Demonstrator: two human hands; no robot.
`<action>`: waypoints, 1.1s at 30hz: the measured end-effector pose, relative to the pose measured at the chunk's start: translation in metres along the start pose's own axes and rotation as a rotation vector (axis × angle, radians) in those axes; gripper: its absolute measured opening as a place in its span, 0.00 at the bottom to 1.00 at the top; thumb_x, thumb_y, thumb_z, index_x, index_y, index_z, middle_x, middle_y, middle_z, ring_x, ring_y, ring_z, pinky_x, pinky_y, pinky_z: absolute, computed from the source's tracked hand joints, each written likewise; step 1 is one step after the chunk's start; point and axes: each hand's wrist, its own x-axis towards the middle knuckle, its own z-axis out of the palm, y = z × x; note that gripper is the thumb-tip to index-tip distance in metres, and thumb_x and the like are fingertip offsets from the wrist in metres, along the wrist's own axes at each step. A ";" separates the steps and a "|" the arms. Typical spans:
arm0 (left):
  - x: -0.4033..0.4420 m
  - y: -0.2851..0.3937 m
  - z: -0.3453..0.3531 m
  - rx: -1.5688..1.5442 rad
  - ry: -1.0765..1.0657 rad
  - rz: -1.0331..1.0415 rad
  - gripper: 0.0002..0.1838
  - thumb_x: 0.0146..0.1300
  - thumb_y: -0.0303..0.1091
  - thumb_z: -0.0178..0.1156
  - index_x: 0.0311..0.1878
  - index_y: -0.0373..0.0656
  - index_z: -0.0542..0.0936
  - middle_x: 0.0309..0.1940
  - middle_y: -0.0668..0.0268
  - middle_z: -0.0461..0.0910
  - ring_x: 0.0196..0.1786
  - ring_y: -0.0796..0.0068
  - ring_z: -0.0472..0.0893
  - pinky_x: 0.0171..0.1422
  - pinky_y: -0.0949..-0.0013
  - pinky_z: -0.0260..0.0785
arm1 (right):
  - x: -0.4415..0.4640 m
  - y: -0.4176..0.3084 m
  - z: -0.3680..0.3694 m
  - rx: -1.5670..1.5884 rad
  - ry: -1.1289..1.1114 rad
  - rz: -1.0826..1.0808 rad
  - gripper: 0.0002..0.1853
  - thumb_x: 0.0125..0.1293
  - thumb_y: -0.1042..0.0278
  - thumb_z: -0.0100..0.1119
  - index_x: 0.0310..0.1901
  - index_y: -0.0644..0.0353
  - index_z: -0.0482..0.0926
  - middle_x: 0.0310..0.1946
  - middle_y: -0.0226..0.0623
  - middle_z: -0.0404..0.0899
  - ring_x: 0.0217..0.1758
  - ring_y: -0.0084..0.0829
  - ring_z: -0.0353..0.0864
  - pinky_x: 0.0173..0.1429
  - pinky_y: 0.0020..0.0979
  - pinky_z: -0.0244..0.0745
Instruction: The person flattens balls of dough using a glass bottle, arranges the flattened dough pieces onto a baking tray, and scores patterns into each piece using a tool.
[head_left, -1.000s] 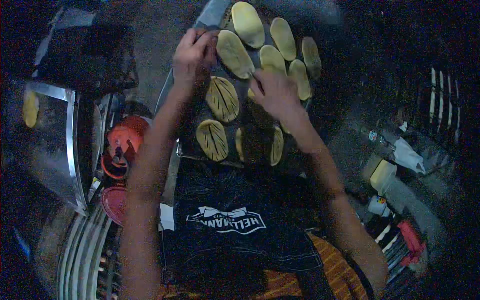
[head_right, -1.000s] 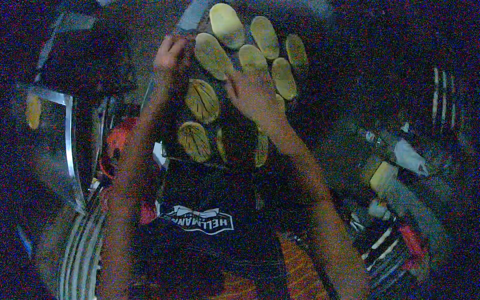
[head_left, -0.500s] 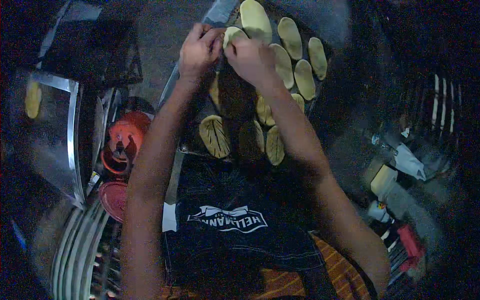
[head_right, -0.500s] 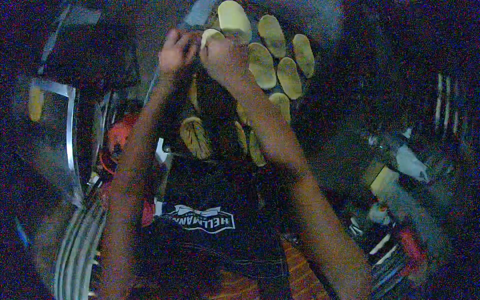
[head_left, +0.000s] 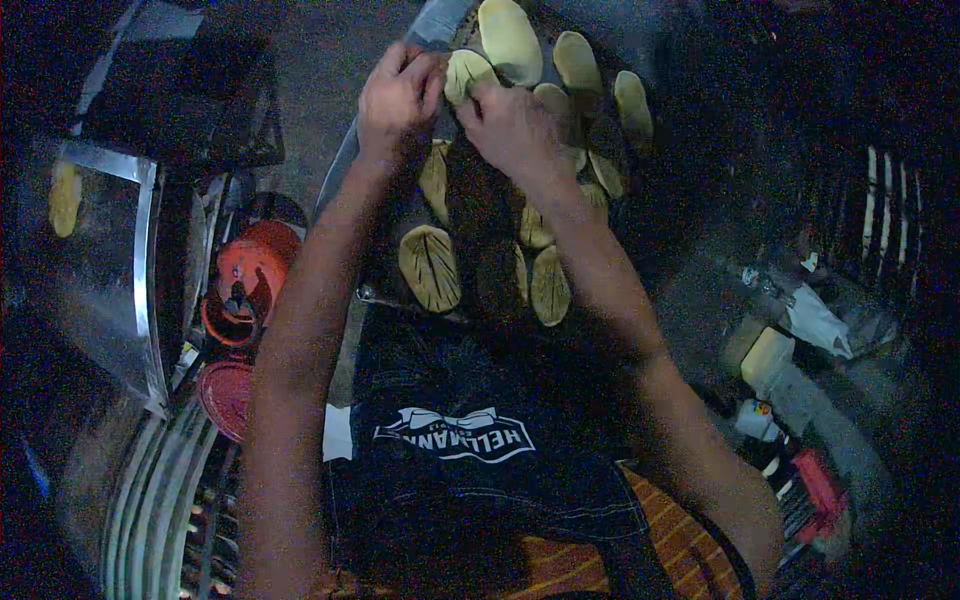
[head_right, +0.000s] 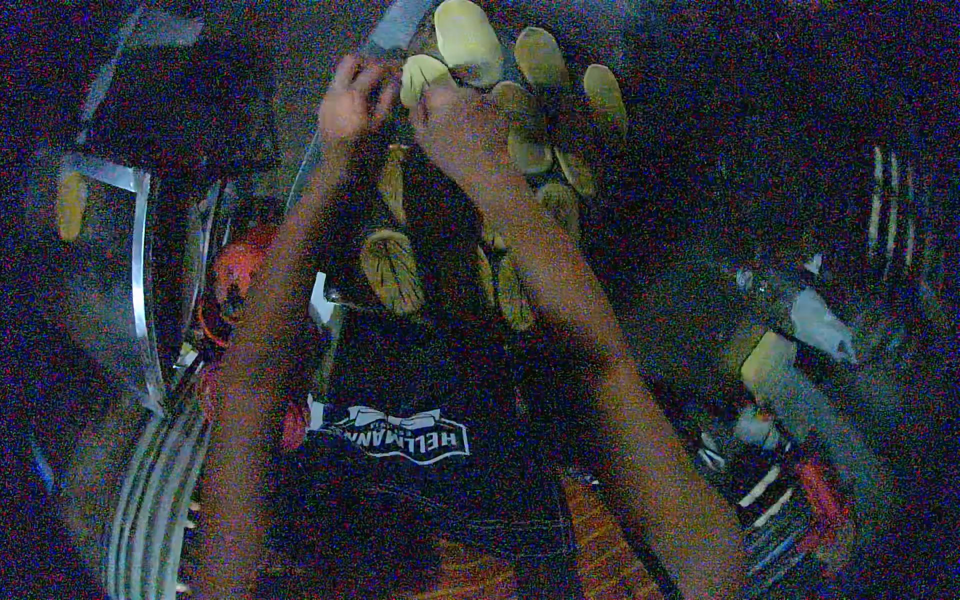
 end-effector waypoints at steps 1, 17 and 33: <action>0.001 0.001 -0.001 0.010 -0.002 -0.013 0.09 0.59 0.35 0.61 0.43 0.50 0.83 0.39 0.66 0.77 0.35 0.62 0.78 0.39 0.63 0.73 | 0.000 -0.001 -0.001 0.001 -0.002 -0.004 0.13 0.62 0.59 0.53 0.31 0.60 0.81 0.23 0.48 0.81 0.24 0.52 0.79 0.28 0.47 0.73; -0.002 -0.013 0.006 0.057 0.026 0.081 0.08 0.60 0.36 0.61 0.41 0.47 0.83 0.38 0.63 0.77 0.32 0.57 0.78 0.37 0.58 0.73 | -0.055 0.030 0.033 0.218 -0.023 0.067 0.13 0.67 0.56 0.53 0.45 0.55 0.80 0.36 0.42 0.85 0.34 0.49 0.83 0.38 0.46 0.76; -0.003 -0.007 0.007 0.065 0.063 0.105 0.08 0.61 0.35 0.60 0.43 0.47 0.82 0.39 0.61 0.76 0.34 0.55 0.78 0.38 0.57 0.74 | -0.007 0.043 -0.027 -0.366 0.072 -0.170 0.15 0.67 0.58 0.53 0.51 0.55 0.75 0.30 0.39 0.84 0.26 0.45 0.82 0.31 0.41 0.75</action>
